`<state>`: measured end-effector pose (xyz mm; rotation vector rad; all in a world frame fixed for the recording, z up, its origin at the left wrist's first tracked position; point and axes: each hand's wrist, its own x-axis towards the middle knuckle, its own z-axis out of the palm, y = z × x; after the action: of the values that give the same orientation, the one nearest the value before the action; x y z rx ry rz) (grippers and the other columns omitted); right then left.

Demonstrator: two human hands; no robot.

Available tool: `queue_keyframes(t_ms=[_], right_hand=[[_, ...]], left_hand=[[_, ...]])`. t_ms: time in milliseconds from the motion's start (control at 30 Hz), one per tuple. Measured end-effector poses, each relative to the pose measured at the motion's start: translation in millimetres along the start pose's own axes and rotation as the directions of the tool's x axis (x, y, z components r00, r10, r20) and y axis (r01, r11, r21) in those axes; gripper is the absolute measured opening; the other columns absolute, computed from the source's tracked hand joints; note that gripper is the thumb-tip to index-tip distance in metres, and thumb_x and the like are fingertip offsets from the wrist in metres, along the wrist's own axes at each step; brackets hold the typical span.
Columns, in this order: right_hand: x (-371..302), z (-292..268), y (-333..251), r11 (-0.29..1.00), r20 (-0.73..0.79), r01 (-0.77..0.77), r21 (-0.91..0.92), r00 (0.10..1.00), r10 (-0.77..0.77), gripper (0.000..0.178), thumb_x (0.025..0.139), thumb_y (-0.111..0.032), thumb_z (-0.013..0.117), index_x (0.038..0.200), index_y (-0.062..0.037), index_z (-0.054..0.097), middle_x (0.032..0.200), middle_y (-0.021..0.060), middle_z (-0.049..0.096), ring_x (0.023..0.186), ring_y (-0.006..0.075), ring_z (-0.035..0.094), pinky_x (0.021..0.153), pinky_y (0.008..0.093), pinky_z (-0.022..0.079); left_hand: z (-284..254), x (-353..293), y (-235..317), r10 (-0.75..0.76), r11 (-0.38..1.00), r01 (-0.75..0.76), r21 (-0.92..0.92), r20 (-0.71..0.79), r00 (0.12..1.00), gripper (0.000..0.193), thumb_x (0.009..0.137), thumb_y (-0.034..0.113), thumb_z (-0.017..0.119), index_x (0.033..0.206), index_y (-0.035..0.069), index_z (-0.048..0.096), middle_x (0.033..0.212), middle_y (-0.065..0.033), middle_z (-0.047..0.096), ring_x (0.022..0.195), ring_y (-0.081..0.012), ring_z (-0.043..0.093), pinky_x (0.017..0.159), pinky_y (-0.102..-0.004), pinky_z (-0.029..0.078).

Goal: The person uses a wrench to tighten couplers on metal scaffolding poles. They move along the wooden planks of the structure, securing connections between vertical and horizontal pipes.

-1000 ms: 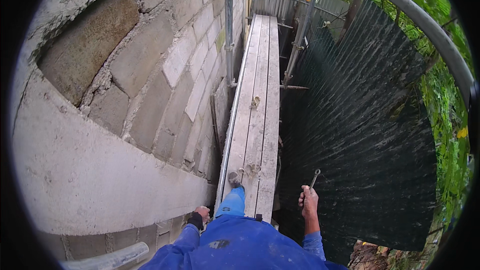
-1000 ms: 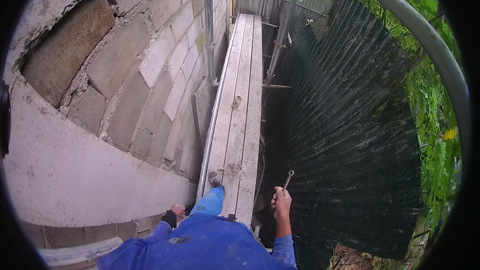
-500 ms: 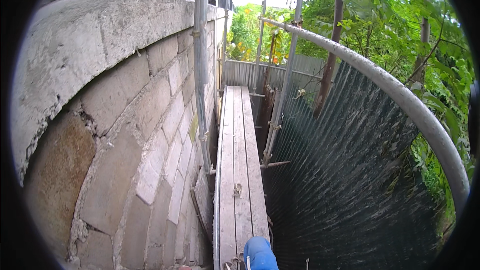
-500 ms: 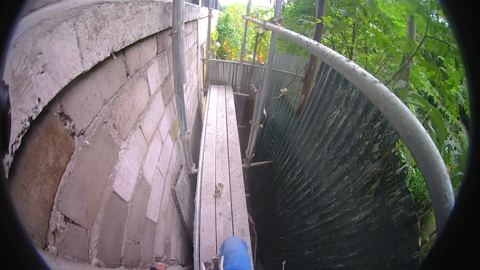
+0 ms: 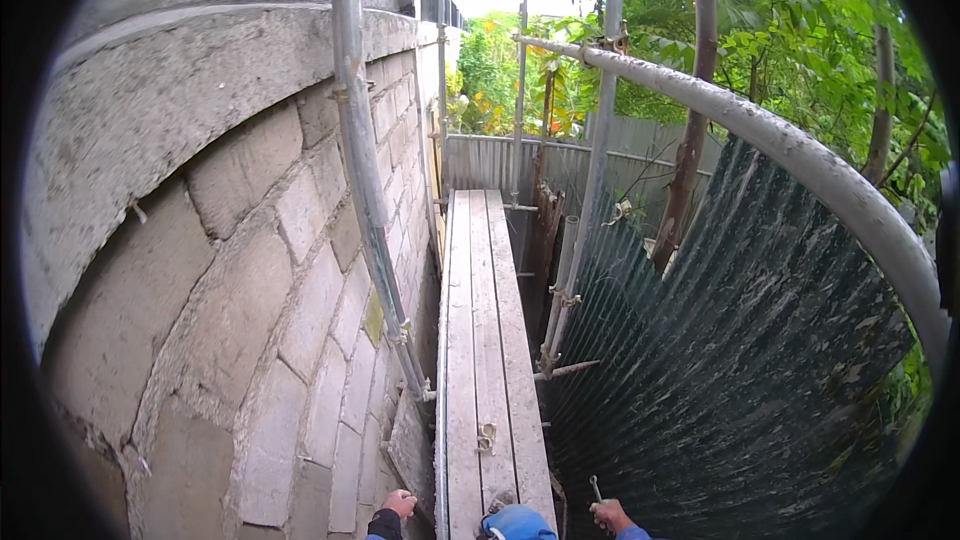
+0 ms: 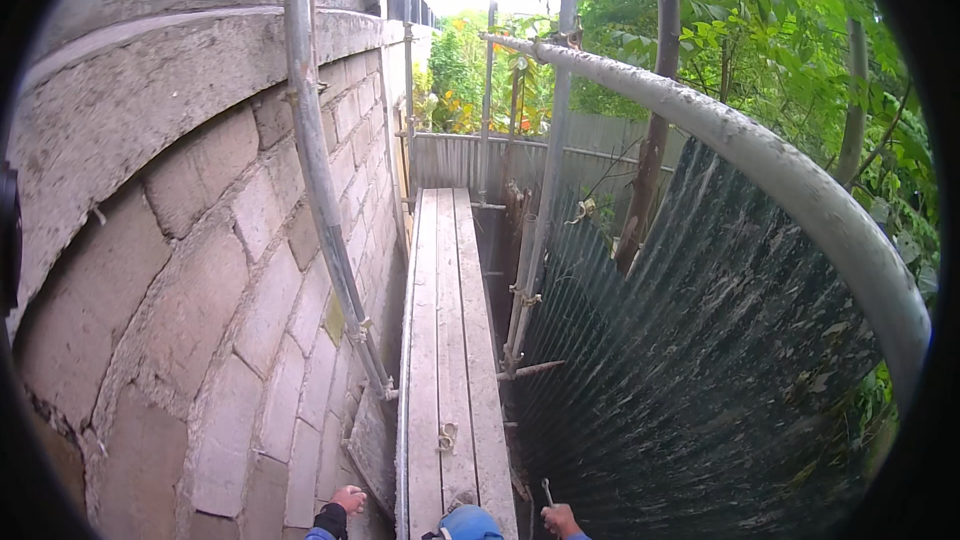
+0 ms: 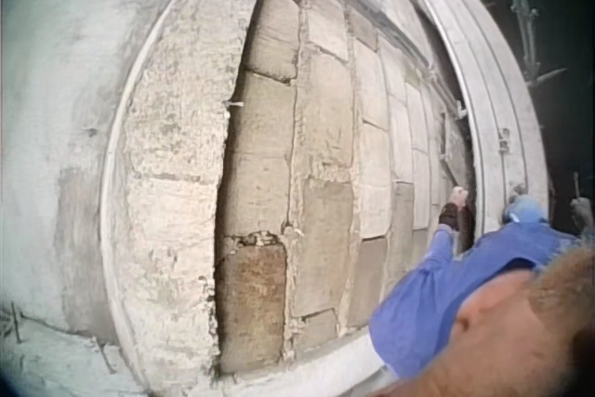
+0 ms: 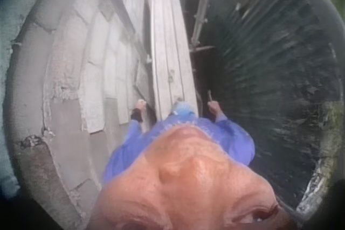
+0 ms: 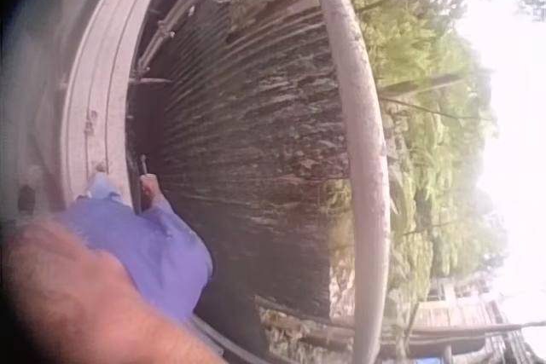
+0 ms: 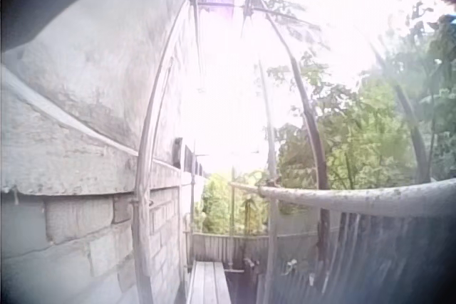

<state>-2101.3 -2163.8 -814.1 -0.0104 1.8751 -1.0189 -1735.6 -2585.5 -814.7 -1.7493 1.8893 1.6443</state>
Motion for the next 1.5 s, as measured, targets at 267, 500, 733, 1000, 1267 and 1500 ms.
queue_keyframes(t_ms=[267, 500, 733, 1000, 1267, 1500], right_hand=[[66.9, -3.8, -236.8, 0.903, -0.335, 0.409, -0.132, 0.839, -0.429, 0.029, 0.088, -0.027, 0.067, 0.071, -0.0053, 0.059, 0.059, 0.0006, 0.055, 0.053, 0.0087, 0.05, 0.049, 0.0297, 0.039], [127.4, -8.2, -241.8, 0.869, -0.447, 0.489, 0.074, 0.795, -0.409, 0.027, 0.094, -0.028, 0.067, 0.078, -0.0077, 0.058, 0.056, -0.0072, 0.041, 0.043, 0.0022, 0.035, 0.039, 0.0234, 0.024], [108.2, 16.2, -363.7, 0.697, -0.499, 0.325, 0.64, 0.865, 0.055, 0.017, 0.097, -0.025, 0.053, 0.095, -0.0146, 0.066, 0.048, -0.0047, 0.038, 0.035, 0.0109, 0.036, 0.032, 0.027, 0.027], [179.8, 15.1, -568.9, 0.471, -0.586, 0.524, 0.71, 0.81, -0.017, 0.024, 0.101, -0.027, 0.049, 0.111, -0.009, 0.061, 0.058, -0.0018, 0.043, 0.043, 0.0102, 0.039, 0.037, 0.0271, 0.032], [233.8, -3.9, -703.4, 0.214, -0.685, 0.687, 0.695, 0.722, -0.094, 0.028, 0.102, -0.026, 0.043, 0.121, -0.0083, 0.056, 0.062, -0.0001, 0.046, 0.044, 0.0107, 0.041, 0.036, 0.0268, 0.037], [239.5, -56.1, -802.5, 0.337, -0.794, 0.813, 0.474, 0.56, -0.237, 0.028, 0.101, -0.028, 0.048, 0.11, -0.0056, 0.064, 0.063, -0.0029, 0.045, 0.049, 0.0081, 0.038, 0.042, 0.0247, 0.032]], left_hand=[[-13.8, 58.0, 54.6, -0.014, 0.958, -0.005, -0.286, -0.062, 0.998, 0.046, 0.086, 0.021, 0.066, 0.124, -0.005, 0.058, 0.097, -0.0132, 0.068, 0.077, -0.018, 0.068, 0.06, -0.0315, 0.057], [4.9, 132.3, 168.9, 0.126, 0.969, -0.125, 0.216, 0.006, 0.992, 0.05, 0.083, 0.037, 0.06, 0.12, 0.004, 0.067, 0.124, -0.0208, 0.065, 0.118, -0.0343, 0.06, 0.102, -0.0405, 0.046], [-19.2, 287.9, 347.3, 0.409, 0.849, -0.407, 0.337, 0.066, 0.91, 0.047, 0.083, 0.033, 0.058, 0.118, 0.003, 0.066, 0.118, -0.0226, 0.066, 0.113, -0.0359, 0.062, 0.098, -0.0428, 0.048], [-43.6, 349.0, 675.4, 0.809, 0.532, -0.832, 0.157, 0.194, 0.554, 0.052, 0.095, 0.036, 0.053, 0.134, 0.003, 0.054, 0.126, -0.0221, 0.063, 0.114, -0.0299, 0.063, 0.099, -0.038, 0.047], [-119.6, 270.2, 908.8, 0.938, 0.347, -0.879, -0.328, 0.143, 0.317, 0.044, 0.101, 0.027, 0.054, 0.135, -0.002, 0.052, 0.102, -0.0059, 0.063, 0.094, -0.0113, 0.061, 0.088, -0.0273, 0.049], [-146.6, 257.8, 960.6, 0.984, 0.159, -0.914, -0.372, -0.018, 0.178, 0.043, 0.102, 0.02, 0.054, 0.139, -0.001, 0.049, 0.106, -0.0051, 0.062, 0.099, -0.0121, 0.061, 0.092, -0.0285, 0.05]])
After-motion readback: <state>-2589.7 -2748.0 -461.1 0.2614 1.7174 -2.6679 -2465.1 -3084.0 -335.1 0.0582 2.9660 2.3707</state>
